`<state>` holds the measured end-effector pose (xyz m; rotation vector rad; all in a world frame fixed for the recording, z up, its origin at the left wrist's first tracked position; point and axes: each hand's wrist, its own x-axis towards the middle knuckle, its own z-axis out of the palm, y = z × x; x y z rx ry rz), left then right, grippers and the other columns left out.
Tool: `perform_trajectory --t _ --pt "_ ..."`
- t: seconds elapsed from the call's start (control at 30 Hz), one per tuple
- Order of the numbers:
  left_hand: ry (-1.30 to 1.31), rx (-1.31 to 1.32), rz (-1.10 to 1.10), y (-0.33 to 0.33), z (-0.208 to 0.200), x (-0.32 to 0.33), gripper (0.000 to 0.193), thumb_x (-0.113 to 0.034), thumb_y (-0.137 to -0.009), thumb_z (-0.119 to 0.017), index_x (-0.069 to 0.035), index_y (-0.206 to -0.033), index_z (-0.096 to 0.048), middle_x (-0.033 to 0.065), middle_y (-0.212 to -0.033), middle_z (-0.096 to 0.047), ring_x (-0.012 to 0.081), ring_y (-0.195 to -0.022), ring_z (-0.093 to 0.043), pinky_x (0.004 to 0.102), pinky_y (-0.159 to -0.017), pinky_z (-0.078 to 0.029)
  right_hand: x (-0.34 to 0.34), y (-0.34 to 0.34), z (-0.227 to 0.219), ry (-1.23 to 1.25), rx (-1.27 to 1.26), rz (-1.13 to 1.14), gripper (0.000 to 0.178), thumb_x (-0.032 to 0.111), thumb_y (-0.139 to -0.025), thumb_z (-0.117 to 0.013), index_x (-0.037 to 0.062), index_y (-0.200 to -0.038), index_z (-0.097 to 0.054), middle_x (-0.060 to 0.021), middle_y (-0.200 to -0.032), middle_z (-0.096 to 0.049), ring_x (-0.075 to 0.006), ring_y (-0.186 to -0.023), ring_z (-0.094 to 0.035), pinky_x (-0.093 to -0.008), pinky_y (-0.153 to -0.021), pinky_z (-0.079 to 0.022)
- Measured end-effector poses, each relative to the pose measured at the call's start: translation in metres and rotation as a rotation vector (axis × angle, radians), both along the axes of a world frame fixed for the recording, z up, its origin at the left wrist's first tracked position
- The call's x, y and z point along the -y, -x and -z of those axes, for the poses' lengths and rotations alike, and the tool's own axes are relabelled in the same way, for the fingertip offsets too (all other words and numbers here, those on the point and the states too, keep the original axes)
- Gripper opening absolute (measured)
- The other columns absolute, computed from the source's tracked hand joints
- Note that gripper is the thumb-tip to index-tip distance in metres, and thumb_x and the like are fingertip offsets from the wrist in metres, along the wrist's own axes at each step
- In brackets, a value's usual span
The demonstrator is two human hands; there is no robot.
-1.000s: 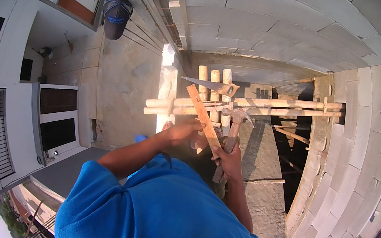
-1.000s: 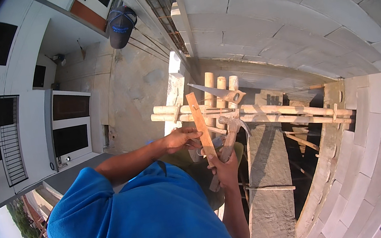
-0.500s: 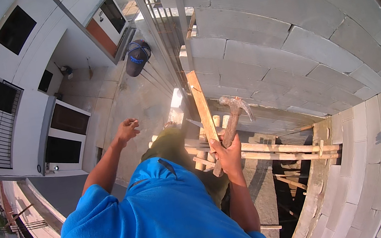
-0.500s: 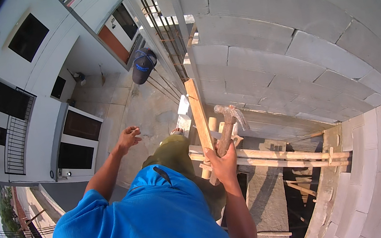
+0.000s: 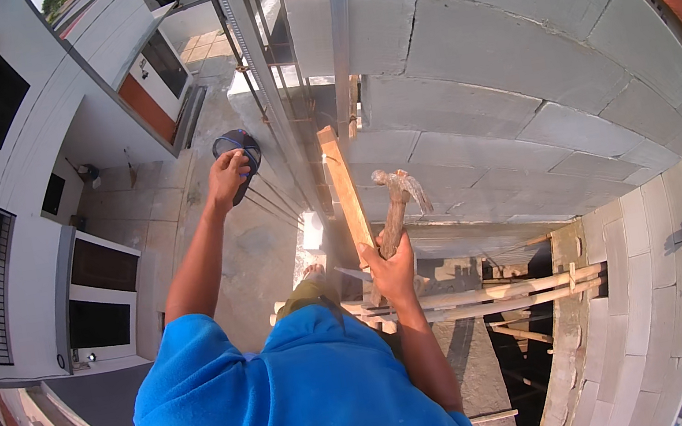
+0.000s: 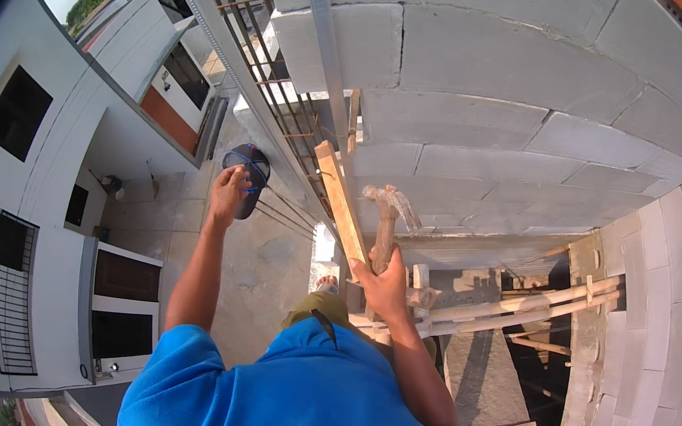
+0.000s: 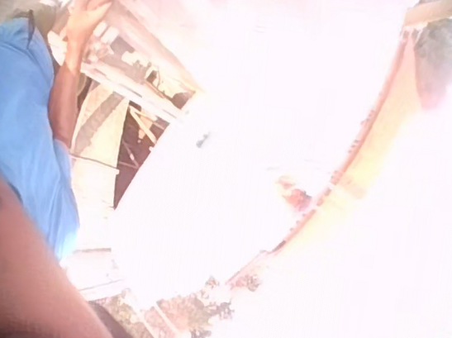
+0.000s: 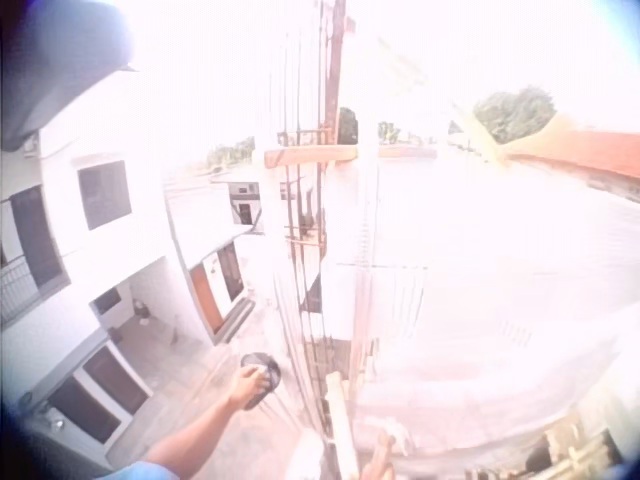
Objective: The person secures wooden blocks to a metal rebar structure using a hammer and a saw. They repeatedly position the blocks against the rebar and hammer them into place, occasionally using a saw to trim the wood.
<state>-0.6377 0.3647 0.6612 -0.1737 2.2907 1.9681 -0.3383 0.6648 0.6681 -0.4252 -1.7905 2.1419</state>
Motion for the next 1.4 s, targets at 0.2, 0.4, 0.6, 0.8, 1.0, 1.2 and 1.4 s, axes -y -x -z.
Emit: perform_trajectory --t 0.2,0.4,0.6,0.8,1.0,1.2,1.4 --pt "-0.148 0.178 0.194 0.09 0.018 -0.028 0.037 -0.037 -0.11 -0.063 -0.009 -0.134 -0.069 0.0032 -0.123 -0.073 0.0138 -0.102 -0.069 0.0324 -0.091 -0.054 0.03 0.073 0.001 -0.229 0.067 0.035 0.038 0.011 -0.092 -0.085 0.0018 -0.113 -0.054 -0.0058 -0.092 -0.067 -0.0123 -0.077 -0.068 -0.0326 -0.068 -0.056" --pt "-0.286 0.394 0.479 0.094 0.014 -0.062 0.055 -0.04 -0.113 -0.056 0.0 -0.15 -0.059 0.0163 -0.149 -0.063 0.025 -0.127 -0.062 0.0438 -0.117 -0.046 0.026 0.105 -0.001 -0.28 0.227 -0.046 0.037 0.009 -0.093 -0.084 0.001 -0.115 -0.055 -0.0068 -0.097 -0.069 -0.0116 -0.082 -0.068 -0.0301 -0.072 -0.057" --pt "-0.546 0.455 0.632 0.097 0.029 -0.085 0.052 -0.041 -0.116 -0.05 -0.001 -0.149 -0.058 0.0149 -0.147 -0.064 0.0254 -0.131 -0.062 0.0418 -0.114 -0.047 0.015 0.112 0.023 -0.166 0.167 -0.136 0.035 0.011 -0.097 -0.081 0.0031 -0.118 -0.054 -0.0065 -0.092 -0.068 -0.0103 -0.072 -0.066 -0.0277 -0.062 -0.055" --pt "-0.549 0.383 0.526 0.116 0.041 -0.085 0.048 -0.04 -0.114 -0.057 -0.004 -0.145 -0.061 0.0076 -0.131 -0.07 0.0181 -0.11 -0.068 0.0355 -0.099 -0.055 0.029 0.141 0.023 0.083 0.199 -0.185 0.033 0.015 -0.101 -0.079 0.0063 -0.118 -0.051 -0.0039 -0.088 -0.065 -0.007 -0.061 -0.059 -0.0243 -0.053 -0.048" --pt "-0.477 0.409 0.478 0.12 0.049 -0.086 0.045 -0.038 -0.111 -0.063 -0.005 -0.142 -0.066 0.0047 -0.124 -0.072 0.0146 -0.105 -0.068 0.0308 -0.094 -0.056 0.055 0.177 0.036 0.154 0.139 -0.107 0.035 0.017 -0.101 -0.078 0.0059 -0.119 -0.05 -0.0045 -0.088 -0.066 -0.0074 -0.06 -0.06 -0.0245 -0.051 -0.049" --pt "-0.497 0.449 0.599 0.103 0.022 -0.088 0.029 -0.032 -0.113 -0.06 -0.008 -0.126 -0.073 0.0008 -0.109 -0.077 0.01 -0.092 -0.072 0.0284 -0.083 -0.057 0.066 0.188 0.048 0.063 0.156 -0.059 0.032 0.012 -0.103 -0.075 0.006 -0.12 -0.049 -0.0067 -0.089 -0.065 -0.01 -0.06 -0.06 -0.0265 -0.049 -0.048" --pt "-0.407 0.324 0.618 0.106 0.036 -0.091 0.03 -0.031 -0.113 -0.061 -0.005 -0.121 -0.074 0.0001 -0.105 -0.075 0.0072 -0.088 -0.067 0.0262 -0.078 -0.054 0.072 0.197 0.043 0.072 0.1 -0.045 0.037 0.014 -0.101 -0.078 0.0035 -0.122 -0.05 -0.0084 -0.092 -0.068 -0.0113 -0.066 -0.064 -0.0253 -0.051 -0.05"
